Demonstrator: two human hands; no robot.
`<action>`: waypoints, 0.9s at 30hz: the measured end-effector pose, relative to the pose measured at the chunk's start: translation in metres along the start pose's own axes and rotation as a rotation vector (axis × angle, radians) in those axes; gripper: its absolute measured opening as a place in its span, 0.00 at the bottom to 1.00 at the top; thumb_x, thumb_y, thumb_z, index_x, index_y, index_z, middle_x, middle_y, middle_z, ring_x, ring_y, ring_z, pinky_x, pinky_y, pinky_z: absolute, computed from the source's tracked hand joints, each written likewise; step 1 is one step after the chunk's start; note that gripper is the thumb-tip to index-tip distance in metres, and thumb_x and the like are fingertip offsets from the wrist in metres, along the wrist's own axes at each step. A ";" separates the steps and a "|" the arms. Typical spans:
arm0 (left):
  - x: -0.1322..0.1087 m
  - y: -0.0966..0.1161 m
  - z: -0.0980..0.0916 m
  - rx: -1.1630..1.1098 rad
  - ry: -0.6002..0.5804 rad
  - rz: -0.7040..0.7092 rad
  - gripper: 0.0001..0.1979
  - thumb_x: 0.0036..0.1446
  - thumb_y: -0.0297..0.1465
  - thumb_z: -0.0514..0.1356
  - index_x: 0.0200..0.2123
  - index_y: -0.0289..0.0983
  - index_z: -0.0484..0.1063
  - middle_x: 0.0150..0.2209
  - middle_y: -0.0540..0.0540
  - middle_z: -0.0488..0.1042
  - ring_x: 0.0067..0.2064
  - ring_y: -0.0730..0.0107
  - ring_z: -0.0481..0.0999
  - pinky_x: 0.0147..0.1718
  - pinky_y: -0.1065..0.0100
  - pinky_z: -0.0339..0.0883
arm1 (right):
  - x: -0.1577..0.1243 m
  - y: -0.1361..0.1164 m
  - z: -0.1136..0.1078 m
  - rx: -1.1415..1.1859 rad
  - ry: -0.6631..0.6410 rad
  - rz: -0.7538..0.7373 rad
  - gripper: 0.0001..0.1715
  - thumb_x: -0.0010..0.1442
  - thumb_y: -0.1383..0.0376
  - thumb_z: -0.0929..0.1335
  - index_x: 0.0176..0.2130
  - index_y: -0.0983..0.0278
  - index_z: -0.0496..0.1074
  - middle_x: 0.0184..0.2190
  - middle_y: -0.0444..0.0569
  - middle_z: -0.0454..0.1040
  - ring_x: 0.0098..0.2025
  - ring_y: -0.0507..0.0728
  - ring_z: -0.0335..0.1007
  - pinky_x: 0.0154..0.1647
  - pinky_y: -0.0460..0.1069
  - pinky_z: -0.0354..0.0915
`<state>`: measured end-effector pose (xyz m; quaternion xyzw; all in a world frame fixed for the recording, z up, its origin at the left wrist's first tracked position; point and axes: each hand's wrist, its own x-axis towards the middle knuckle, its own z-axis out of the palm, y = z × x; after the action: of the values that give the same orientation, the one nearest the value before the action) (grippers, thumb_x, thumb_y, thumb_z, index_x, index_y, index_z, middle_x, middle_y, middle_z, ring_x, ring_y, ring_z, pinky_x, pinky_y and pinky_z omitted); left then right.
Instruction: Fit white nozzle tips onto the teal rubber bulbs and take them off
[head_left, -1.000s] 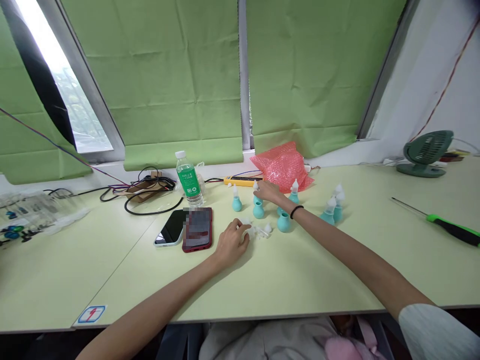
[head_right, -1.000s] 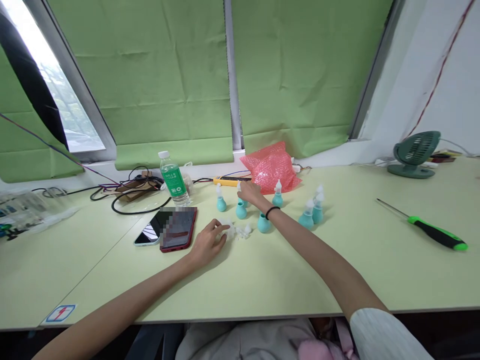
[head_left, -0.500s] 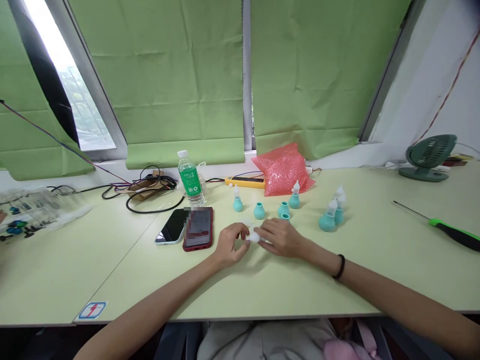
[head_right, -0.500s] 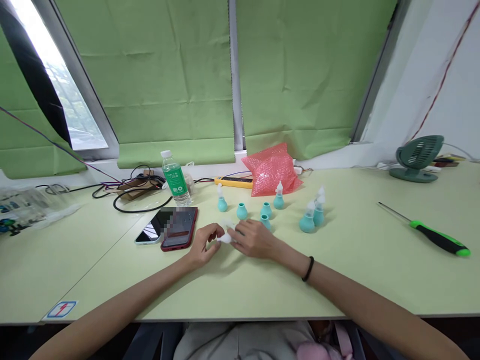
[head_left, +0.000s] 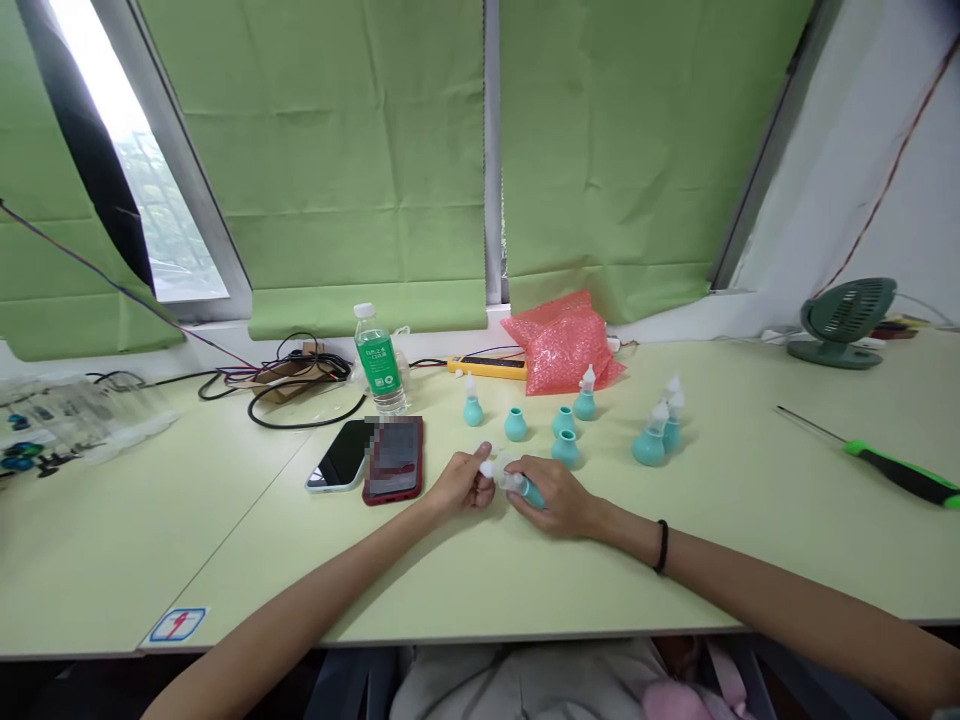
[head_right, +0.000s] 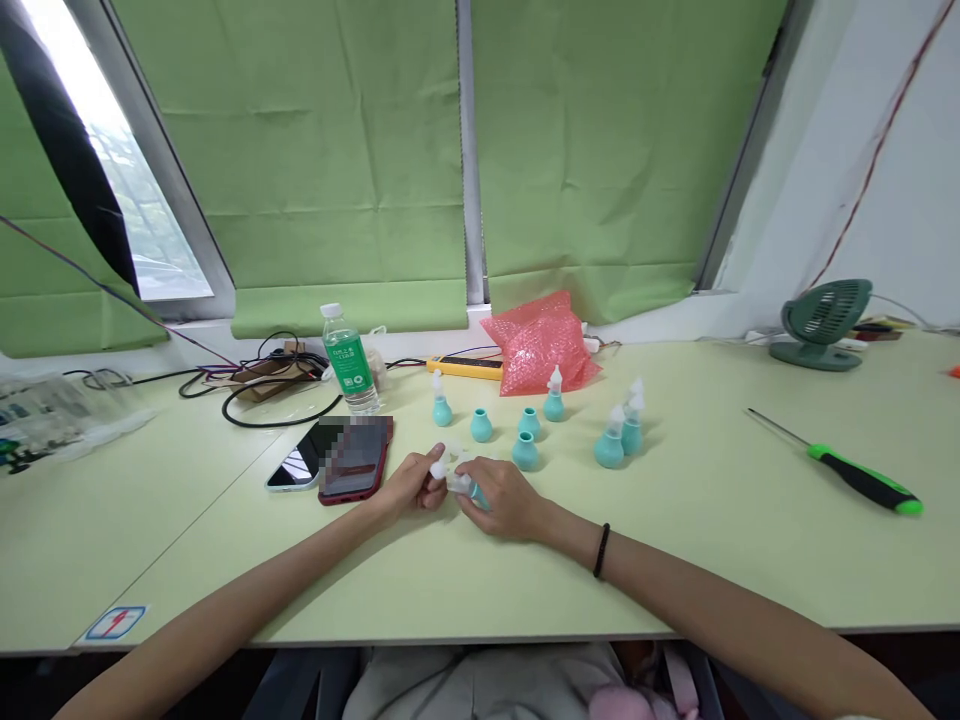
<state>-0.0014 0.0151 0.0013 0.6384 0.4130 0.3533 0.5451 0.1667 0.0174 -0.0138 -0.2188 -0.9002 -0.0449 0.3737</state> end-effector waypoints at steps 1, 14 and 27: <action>0.001 0.000 -0.002 -0.056 0.011 -0.015 0.24 0.50 0.48 0.40 0.14 0.36 0.51 0.10 0.55 0.53 0.13 0.80 0.52 0.13 0.74 0.46 | 0.000 0.000 0.000 0.007 0.019 0.002 0.12 0.52 0.67 0.60 0.39 0.67 0.59 0.28 0.50 0.67 0.30 0.54 0.62 0.29 0.48 0.59; 0.001 -0.008 -0.012 0.747 0.265 0.382 0.11 0.46 0.29 0.55 0.36 0.37 0.64 0.20 0.53 0.66 0.22 0.77 0.64 0.23 0.75 0.56 | 0.005 0.001 -0.003 0.122 0.018 0.272 0.15 0.52 0.64 0.62 0.41 0.64 0.61 0.36 0.48 0.69 0.37 0.53 0.65 0.37 0.47 0.60; -0.009 0.002 -0.003 1.057 0.368 0.851 0.11 0.51 0.30 0.52 0.40 0.38 0.65 0.34 0.44 0.66 0.34 0.71 0.63 0.29 0.70 0.62 | 0.004 0.005 0.001 0.019 -0.032 0.319 0.13 0.48 0.67 0.62 0.37 0.66 0.65 0.27 0.49 0.68 0.31 0.55 0.62 0.31 0.49 0.60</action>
<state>-0.0073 0.0078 0.0040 0.8538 0.3291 0.3902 -0.1025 0.1651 0.0235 -0.0122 -0.3564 -0.8602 0.0269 0.3638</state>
